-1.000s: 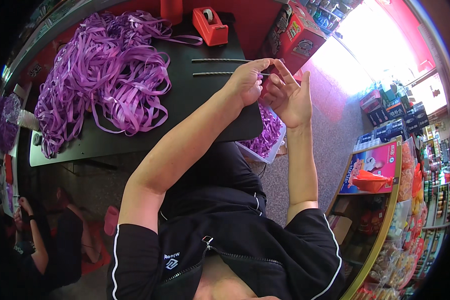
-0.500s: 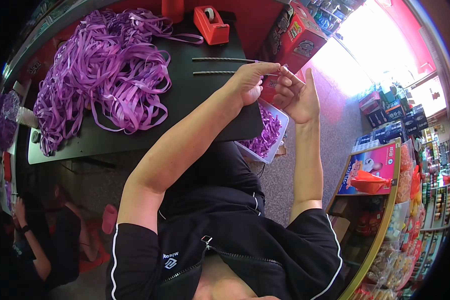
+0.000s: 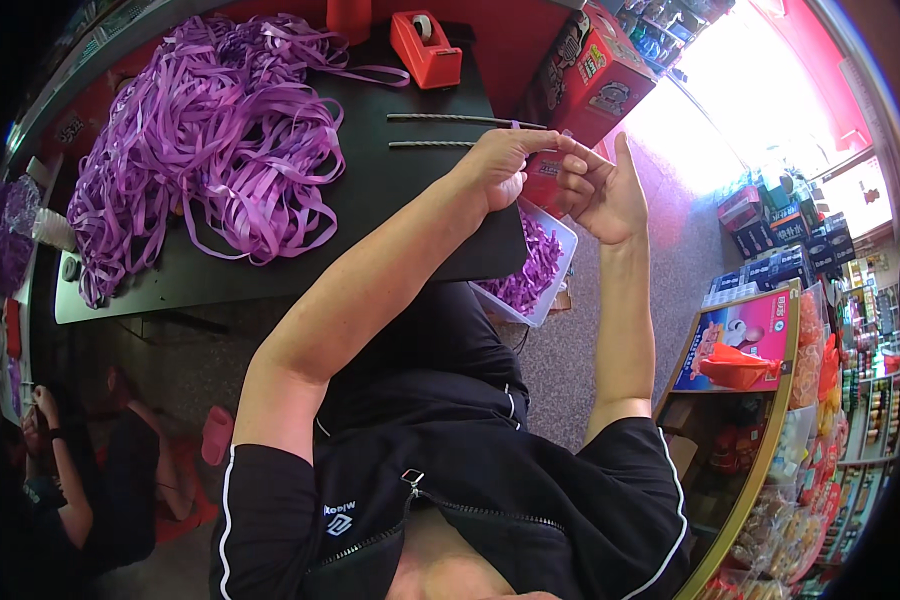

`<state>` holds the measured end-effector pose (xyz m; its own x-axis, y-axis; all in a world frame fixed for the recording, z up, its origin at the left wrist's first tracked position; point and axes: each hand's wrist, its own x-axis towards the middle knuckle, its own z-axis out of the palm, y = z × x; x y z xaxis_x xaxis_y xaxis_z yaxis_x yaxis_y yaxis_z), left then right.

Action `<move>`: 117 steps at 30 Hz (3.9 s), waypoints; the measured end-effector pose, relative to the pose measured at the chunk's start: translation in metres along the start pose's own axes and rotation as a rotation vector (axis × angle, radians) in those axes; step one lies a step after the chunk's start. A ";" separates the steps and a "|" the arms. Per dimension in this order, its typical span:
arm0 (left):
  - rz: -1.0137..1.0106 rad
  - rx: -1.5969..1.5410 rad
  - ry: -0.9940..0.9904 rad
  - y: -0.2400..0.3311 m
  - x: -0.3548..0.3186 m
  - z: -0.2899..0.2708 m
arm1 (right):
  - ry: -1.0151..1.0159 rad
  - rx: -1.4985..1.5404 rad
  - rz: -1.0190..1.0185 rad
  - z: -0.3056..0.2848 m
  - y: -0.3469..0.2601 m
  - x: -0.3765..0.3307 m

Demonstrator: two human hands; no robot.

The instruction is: Preparing and organizing purple ribbons on a work table.

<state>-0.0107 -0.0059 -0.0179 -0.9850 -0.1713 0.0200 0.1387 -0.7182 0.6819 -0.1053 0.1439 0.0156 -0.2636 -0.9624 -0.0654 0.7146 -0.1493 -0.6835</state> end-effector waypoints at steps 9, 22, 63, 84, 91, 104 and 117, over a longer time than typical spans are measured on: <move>-0.024 0.008 0.055 -0.002 0.003 -0.002 | 0.200 -0.393 -0.167 0.006 0.009 0.001; -0.032 0.005 0.117 -0.001 -0.003 0.009 | 0.090 -0.505 -0.312 0.018 0.012 -0.004; -0.177 0.001 0.344 0.016 0.009 0.035 | 0.184 -0.196 0.181 -0.033 -0.044 0.041; -0.148 0.003 0.474 0.008 0.012 0.044 | 0.157 -1.387 -0.625 -0.006 -0.021 0.010; -0.122 -0.012 0.477 0.004 0.014 0.034 | 0.218 -1.767 -1.138 -0.014 -0.009 0.008; -0.141 -0.037 0.384 0.011 0.011 0.037 | 0.252 -1.277 -0.496 -0.004 -0.036 0.007; -0.092 -0.004 0.317 0.007 0.005 0.035 | 0.239 -1.397 -0.480 -0.007 -0.031 0.015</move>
<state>-0.0186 0.0116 0.0122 -0.9127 -0.3060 -0.2708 0.0513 -0.7432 0.6671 -0.1361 0.1360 0.0305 -0.4829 -0.8065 0.3412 -0.6120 0.0322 -0.7902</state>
